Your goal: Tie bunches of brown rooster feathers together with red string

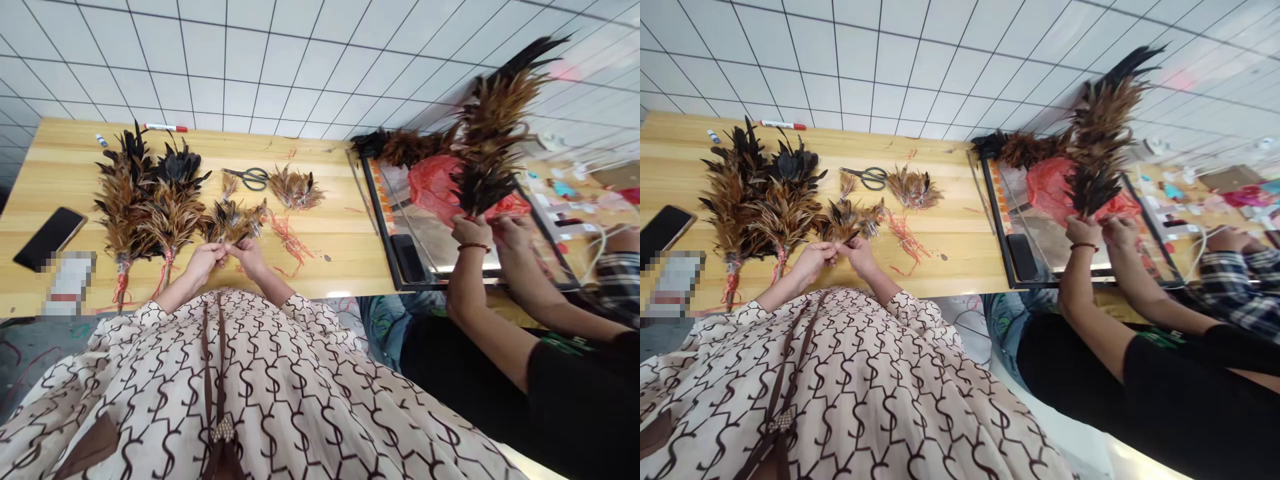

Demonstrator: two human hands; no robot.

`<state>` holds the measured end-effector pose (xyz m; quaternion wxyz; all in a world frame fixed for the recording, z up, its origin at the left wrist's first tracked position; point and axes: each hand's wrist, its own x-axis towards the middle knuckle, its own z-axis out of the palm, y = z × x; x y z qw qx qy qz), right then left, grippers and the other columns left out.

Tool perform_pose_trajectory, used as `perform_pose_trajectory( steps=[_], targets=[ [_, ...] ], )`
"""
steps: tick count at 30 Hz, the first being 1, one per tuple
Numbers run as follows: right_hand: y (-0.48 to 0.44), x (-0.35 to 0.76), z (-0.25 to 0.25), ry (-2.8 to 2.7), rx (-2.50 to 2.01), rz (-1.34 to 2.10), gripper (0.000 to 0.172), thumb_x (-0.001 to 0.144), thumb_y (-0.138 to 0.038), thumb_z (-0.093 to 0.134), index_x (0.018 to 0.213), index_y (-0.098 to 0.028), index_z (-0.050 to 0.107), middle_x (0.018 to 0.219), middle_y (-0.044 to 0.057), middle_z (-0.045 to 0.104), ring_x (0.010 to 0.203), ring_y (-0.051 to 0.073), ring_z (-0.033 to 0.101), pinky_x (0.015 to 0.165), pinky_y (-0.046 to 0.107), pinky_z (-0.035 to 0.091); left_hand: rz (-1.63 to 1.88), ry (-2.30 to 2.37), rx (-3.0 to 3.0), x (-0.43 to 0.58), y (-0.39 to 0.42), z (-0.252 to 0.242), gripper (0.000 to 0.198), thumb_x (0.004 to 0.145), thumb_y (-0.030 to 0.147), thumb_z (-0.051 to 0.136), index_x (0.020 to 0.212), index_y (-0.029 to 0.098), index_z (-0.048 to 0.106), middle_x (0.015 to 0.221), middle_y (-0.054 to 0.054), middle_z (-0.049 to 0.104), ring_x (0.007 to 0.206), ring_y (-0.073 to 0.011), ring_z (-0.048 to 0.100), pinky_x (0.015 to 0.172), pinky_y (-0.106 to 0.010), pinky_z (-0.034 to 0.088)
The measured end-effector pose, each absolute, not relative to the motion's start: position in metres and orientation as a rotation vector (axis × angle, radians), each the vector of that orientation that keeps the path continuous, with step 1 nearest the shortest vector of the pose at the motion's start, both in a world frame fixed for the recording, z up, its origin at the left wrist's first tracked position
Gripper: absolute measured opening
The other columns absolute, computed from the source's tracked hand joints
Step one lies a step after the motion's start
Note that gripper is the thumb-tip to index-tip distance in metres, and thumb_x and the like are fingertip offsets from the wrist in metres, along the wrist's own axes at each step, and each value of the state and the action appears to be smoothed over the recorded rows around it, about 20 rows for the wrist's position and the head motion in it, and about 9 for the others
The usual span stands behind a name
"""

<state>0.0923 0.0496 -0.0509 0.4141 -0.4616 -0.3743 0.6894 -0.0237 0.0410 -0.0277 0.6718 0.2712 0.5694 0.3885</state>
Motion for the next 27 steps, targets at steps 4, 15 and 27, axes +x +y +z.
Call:
perform_pose_trajectory(
  steps=[4,15,27],
  targets=[
    [0.051,0.094,-0.05,-0.926,-1.185,1.724,0.033,0.052,-0.043,0.077,0.055,-0.018,0.057,0.052,-0.003,0.055,0.057,0.011,0.049,0.061,0.027,0.042,0.828,1.299,0.784,-0.026,0.042,-0.033,0.017,0.059,0.021,0.065,0.046,0.016,0.056,0.045,0.003,0.048,0.042,-0.0075,0.04,0.046,-0.022,0.035],
    [0.049,0.092,-0.046,-0.783,-1.325,1.59,0.031,0.052,-0.038,0.071,0.046,-0.018,0.047,0.049,-0.004,0.046,0.054,0.009,0.04,0.057,0.025,0.038,0.721,1.492,1.716,-0.028,0.039,-0.04,0.015,0.077,0.023,0.049,0.073,0.019,0.063,0.074,-0.004,0.064,0.076,-0.0182,0.055,0.074,-0.028,0.043],
    [0.05,0.09,-0.047,-0.791,-1.313,1.592,0.043,0.056,-0.038,0.07,0.041,-0.021,0.033,0.045,-0.005,0.028,0.051,0.009,0.027,0.049,0.026,0.027,0.69,1.48,1.939,-0.029,0.036,-0.045,0.017,0.08,0.019,0.047,0.084,0.019,0.064,0.086,-0.008,0.064,0.086,-0.0218,0.058,0.084,-0.034,0.045]
  ],
)
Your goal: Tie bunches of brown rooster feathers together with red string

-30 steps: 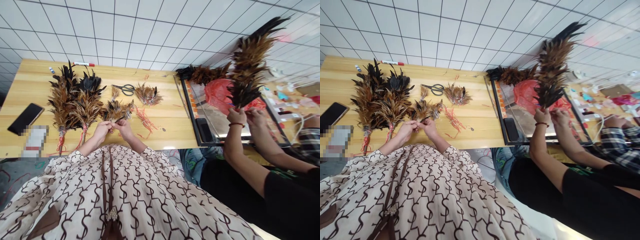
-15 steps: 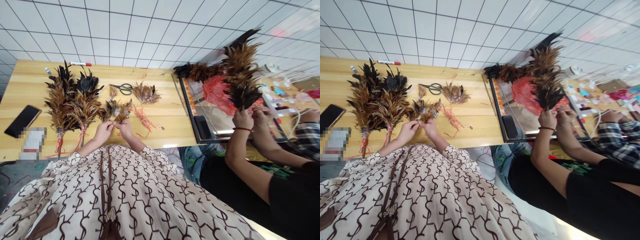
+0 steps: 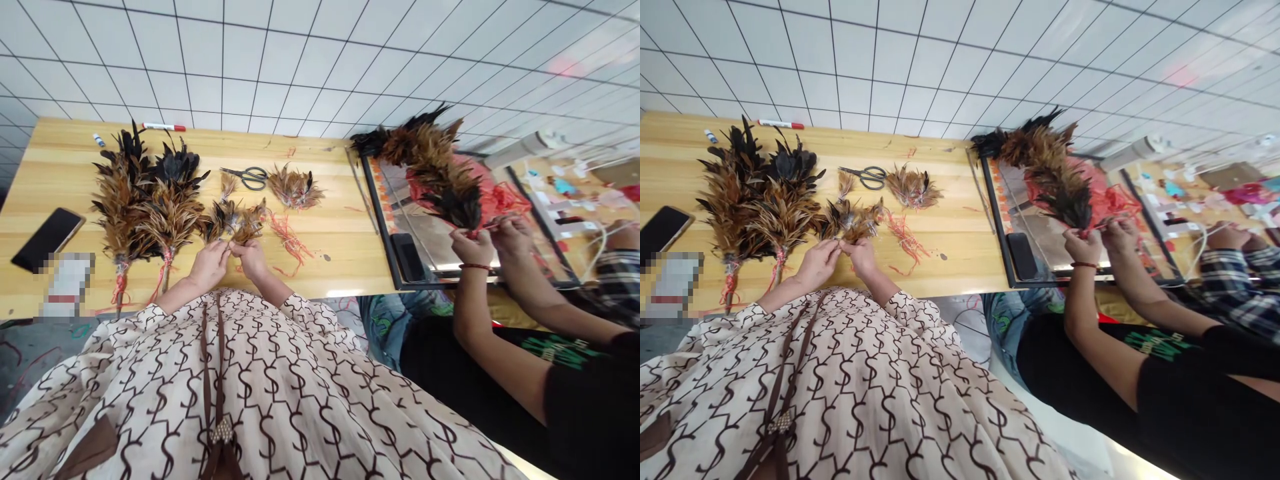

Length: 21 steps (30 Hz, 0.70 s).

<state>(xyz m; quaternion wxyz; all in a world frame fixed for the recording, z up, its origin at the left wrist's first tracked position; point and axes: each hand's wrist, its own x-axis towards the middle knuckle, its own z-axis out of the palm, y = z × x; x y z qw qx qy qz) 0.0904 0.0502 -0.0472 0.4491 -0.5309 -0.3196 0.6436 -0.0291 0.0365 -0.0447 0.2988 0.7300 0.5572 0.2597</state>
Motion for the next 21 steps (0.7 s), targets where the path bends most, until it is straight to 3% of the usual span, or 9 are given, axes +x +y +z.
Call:
perform_pose_trajectory(
  steps=[4,16,21],
  targets=[
    [0.051,0.09,-0.045,-0.808,-1.305,1.584,0.041,0.056,-0.035,0.069,0.041,-0.021,0.033,0.045,-0.005,0.029,0.051,0.009,0.028,0.05,0.026,0.027,0.762,1.513,1.869,-0.028,0.037,-0.044,0.019,0.079,0.018,0.048,0.086,0.019,0.065,0.087,-0.008,0.066,0.086,-0.0216,0.058,0.084,-0.033,0.044],
    [0.058,0.092,-0.039,-0.809,-1.295,1.569,0.036,0.059,-0.034,0.069,0.045,-0.021,0.039,0.044,-0.006,0.032,0.047,0.008,0.028,0.048,0.026,0.026,0.823,1.563,1.691,-0.029,0.043,-0.034,0.017,0.071,0.014,0.052,0.059,0.021,0.063,0.062,-0.004,0.059,0.066,-0.0188,0.055,0.07,-0.028,0.041],
    [0.071,0.119,-0.037,-0.79,-1.297,1.396,0.024,0.063,-0.036,0.068,0.06,-0.02,0.05,0.05,-0.006,0.041,0.048,0.008,0.033,0.048,0.023,0.03,0.952,1.588,1.243,-0.031,0.044,-0.035,0.018,0.062,0.012,0.058,0.047,0.02,0.057,0.048,0.001,0.054,0.055,-0.0154,0.05,0.059,-0.025,0.038]
  ],
)
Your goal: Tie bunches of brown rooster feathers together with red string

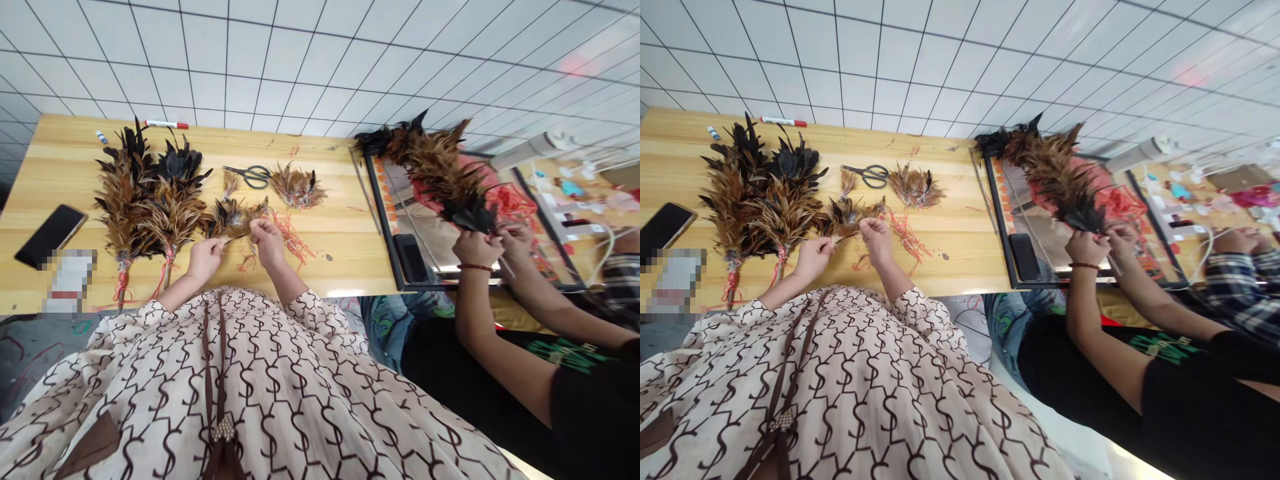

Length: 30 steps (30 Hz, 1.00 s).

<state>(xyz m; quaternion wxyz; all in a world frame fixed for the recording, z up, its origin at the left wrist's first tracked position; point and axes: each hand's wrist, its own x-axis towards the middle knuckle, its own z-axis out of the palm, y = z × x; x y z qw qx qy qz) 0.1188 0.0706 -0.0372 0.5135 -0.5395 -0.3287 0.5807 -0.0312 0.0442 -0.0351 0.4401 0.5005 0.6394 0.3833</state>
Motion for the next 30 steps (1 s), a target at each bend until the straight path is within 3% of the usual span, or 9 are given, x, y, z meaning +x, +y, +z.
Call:
perform_pose_trajectory(
  steps=[7,14,17,20,24,30],
  targets=[
    [0.055,0.141,-0.048,-1.5,-1.644,1.292,0.008,0.065,-0.017,0.059,0.058,-0.018,0.056,0.054,-0.003,0.05,0.053,0.01,0.043,0.057,0.025,0.035,1.03,1.472,0.745,-0.033,0.048,-0.032,0.017,0.062,0.015,0.061,0.045,0.016,0.058,0.045,0.002,0.053,0.039,-0.0073,0.04,0.046,-0.021,0.033],
    [0.046,0.144,-0.05,-2.207,-1.859,0.831,0.03,0.07,-0.003,0.049,0.089,-0.015,0.07,0.087,0.011,0.066,0.082,0.021,0.058,0.074,0.031,0.039,1.039,1.418,0.614,-0.031,0.046,-0.031,0.013,0.061,0.019,0.07,0.053,0.013,0.062,0.047,0.002,0.053,0.04,-0.0063,0.042,0.046,-0.022,0.035],
    [0.048,0.143,-0.052,-2.336,-1.866,0.806,0.028,0.069,-0.002,0.051,0.084,-0.014,0.071,0.087,0.014,0.067,0.084,0.024,0.059,0.076,0.033,0.039,1.03,1.403,0.6,-0.031,0.047,-0.032,0.014,0.06,0.02,0.072,0.054,0.013,0.062,0.047,0.001,0.054,0.041,-0.0061,0.042,0.046,-0.022,0.035],
    [0.05,0.144,-0.055,-2.239,-1.845,0.87,0.021,0.068,-0.003,0.053,0.071,-0.015,0.07,0.08,0.012,0.067,0.079,0.023,0.058,0.075,0.033,0.039,1.031,1.387,0.592,-0.032,0.047,-0.033,0.015,0.061,0.021,0.072,0.053,0.013,0.063,0.048,0.001,0.054,0.041,-0.0061,0.042,0.046,-0.022,0.035],
    [0.054,0.152,-0.055,-1.74,-1.733,1.153,0.012,0.066,-0.011,0.058,0.058,-0.017,0.065,0.062,0.002,0.061,0.061,0.015,0.052,0.064,0.028,0.038,1.046,1.379,0.584,-0.032,0.046,-0.033,0.017,0.06,0.023,0.074,0.054,0.012,0.062,0.048,0.001,0.054,0.041,-0.0059,0.042,0.046,-0.022,0.035],
    [0.057,0.16,-0.041,-1.148,-1.446,1.561,0.012,0.057,-0.024,0.069,0.054,-0.017,0.06,0.051,-0.003,0.057,0.05,0.008,0.045,0.053,0.023,0.033,1.044,1.355,0.58,-0.029,0.046,-0.03,0.019,0.056,0.026,0.077,0.053,0.013,0.063,0.053,-0.001,0.06,0.045,-0.0067,0.045,0.048,-0.022,0.038]
  ],
)
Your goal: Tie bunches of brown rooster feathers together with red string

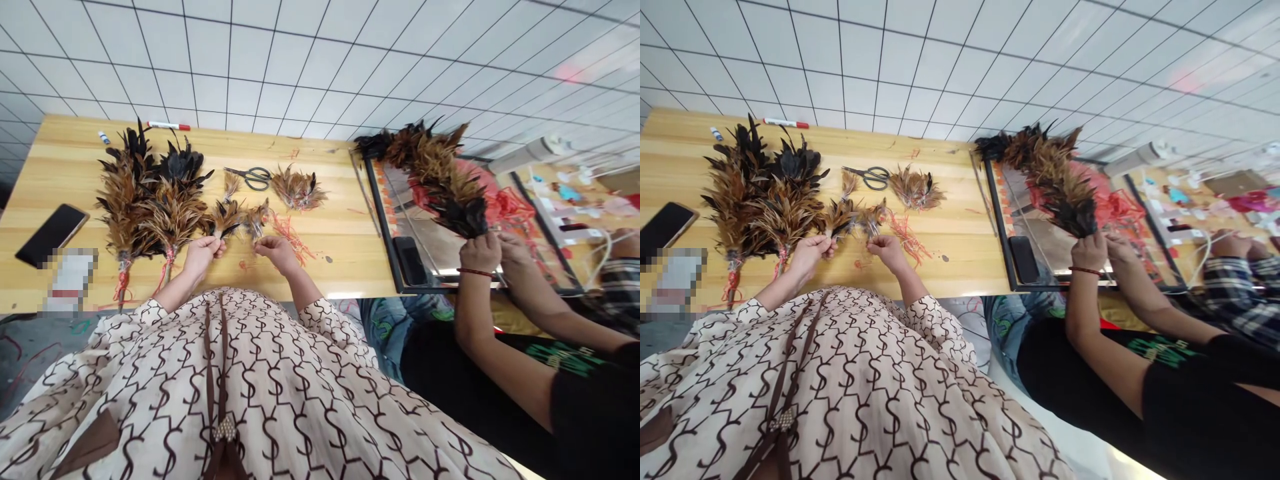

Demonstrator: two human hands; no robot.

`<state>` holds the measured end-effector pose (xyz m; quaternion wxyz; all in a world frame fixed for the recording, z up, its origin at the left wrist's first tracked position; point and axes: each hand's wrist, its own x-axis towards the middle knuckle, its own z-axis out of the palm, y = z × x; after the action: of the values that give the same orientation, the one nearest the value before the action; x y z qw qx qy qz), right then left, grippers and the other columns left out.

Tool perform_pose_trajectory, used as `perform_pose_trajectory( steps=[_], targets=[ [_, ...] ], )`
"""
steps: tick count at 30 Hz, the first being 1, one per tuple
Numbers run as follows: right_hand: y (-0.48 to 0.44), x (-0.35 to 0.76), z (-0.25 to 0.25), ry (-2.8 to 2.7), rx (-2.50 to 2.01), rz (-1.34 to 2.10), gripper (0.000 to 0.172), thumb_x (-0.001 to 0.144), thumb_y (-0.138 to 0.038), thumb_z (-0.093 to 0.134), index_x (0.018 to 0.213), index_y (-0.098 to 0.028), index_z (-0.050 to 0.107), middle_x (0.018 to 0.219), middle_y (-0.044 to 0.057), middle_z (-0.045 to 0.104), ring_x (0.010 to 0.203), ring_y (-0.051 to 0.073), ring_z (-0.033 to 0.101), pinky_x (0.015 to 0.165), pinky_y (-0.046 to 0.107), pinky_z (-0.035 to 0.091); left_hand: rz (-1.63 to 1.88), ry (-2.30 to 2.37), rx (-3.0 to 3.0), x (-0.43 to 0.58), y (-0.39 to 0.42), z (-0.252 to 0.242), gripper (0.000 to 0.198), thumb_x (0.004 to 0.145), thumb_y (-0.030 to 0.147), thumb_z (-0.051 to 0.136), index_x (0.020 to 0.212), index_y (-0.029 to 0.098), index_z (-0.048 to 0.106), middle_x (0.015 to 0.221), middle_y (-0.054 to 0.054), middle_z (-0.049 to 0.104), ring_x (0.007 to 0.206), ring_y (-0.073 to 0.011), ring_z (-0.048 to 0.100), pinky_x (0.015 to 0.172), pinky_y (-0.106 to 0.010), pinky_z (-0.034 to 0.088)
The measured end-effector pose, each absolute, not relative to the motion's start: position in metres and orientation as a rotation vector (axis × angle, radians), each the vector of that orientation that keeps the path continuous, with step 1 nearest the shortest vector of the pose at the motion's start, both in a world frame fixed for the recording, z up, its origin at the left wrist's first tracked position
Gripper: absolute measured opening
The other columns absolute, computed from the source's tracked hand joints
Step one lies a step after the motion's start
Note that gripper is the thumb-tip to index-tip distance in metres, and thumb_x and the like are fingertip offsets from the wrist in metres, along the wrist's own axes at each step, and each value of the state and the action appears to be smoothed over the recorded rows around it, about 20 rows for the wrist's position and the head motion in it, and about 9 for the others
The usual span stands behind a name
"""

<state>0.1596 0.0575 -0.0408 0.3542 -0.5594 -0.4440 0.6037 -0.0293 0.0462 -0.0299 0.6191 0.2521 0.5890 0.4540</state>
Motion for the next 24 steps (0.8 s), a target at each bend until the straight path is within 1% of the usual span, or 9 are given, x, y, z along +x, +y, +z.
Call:
perform_pose_trajectory(
  steps=[3,5,8,11,14,18,21,24],
  targets=[
    [0.056,0.154,-0.036,-1.026,-1.398,1.653,0.016,0.055,-0.027,0.071,0.054,-0.017,0.059,0.053,-0.002,0.06,0.046,0.006,0.041,0.048,0.022,0.029,1.038,1.343,0.586,-0.025,0.047,-0.029,0.02,0.051,0.027,0.08,0.053,0.014,0.064,0.06,-0.003,0.065,0.053,-0.0087,0.05,0.052,-0.022,0.04],
    [0.055,0.147,-0.034,-0.987,-1.357,1.68,0.018,0.055,-0.03,0.071,0.054,-0.017,0.058,0.053,-0.002,0.061,0.044,0.006,0.04,0.046,0.021,0.028,1.029,1.33,0.583,-0.022,0.047,-0.028,0.022,0.048,0.027,0.081,0.053,0.014,0.064,0.061,-0.002,0.065,0.057,-0.01,0.053,0.055,-0.022,0.042],
    [0.053,0.136,-0.034,-0.959,-1.306,1.677,0.02,0.055,-0.032,0.072,0.056,-0.018,0.057,0.053,-0.003,0.059,0.045,0.006,0.041,0.046,0.021,0.028,0.992,1.271,0.58,-0.018,0.045,-0.026,0.025,0.045,0.029,0.083,0.054,0.015,0.065,0.062,-0.002,0.065,0.065,-0.013,0.057,0.061,-0.024,0.045],
    [0.052,0.126,-0.036,-0.932,-1.279,1.648,0.023,0.055,-0.034,0.072,0.057,-0.018,0.056,0.055,-0.003,0.058,0.048,0.006,0.042,0.047,0.022,0.03,0.926,1.197,0.586,-0.016,0.043,-0.025,0.027,0.046,0.03,0.084,0.058,0.014,0.066,0.065,-0.003,0.066,0.07,-0.0161,0.06,0.067,-0.028,0.047],
    [0.052,0.12,-0.038,-0.917,-1.295,1.598,0.024,0.054,-0.035,0.071,0.058,-0.019,0.054,0.056,-0.004,0.056,0.051,0.007,0.043,0.048,0.022,0.031,0.883,1.179,0.575,-0.016,0.043,-0.026,0.023,0.051,0.027,0.082,0.057,0.013,0.066,0.062,-0.003,0.065,0.063,-0.0144,0.059,0.066,-0.03,0.047],
    [0.052,0.124,-0.041,-0.959,-1.334,1.588,0.019,0.057,-0.031,0.068,0.06,-0.018,0.055,0.054,-0.005,0.052,0.048,0.006,0.039,0.048,0.022,0.03,0.946,1.192,0.525,-0.021,0.045,-0.026,0.016,0.055,0.019,0.079,0.053,0.013,0.064,0.055,-0.002,0.061,0.051,-0.0097,0.051,0.059,-0.026,0.044],
    [0.054,0.134,-0.042,-1.037,-1.398,1.553,0.013,0.059,-0.027,0.064,0.06,-0.018,0.054,0.052,-0.006,0.051,0.047,0.006,0.04,0.05,0.022,0.032,1.029,1.2,0.459,-0.026,0.048,-0.025,0.013,0.056,0.015,0.076,0.053,0.012,0.065,0.055,-0.002,0.061,0.05,-0.0085,0.05,0.056,-0.023,0.042],
    [0.057,0.147,-0.043,-1.195,-1.515,1.444,0.006,0.061,-0.022,0.059,0.06,-0.018,0.054,0.051,-0.005,0.051,0.048,0.008,0.042,0.052,0.022,0.034,1.067,1.203,0.408,-0.031,0.051,-0.022,0.012,0.057,0.013,0.075,0.053,0.012,0.064,0.055,-0.002,0.061,0.05,-0.0084,0.05,0.055,-0.023,0.042]
  ],
)
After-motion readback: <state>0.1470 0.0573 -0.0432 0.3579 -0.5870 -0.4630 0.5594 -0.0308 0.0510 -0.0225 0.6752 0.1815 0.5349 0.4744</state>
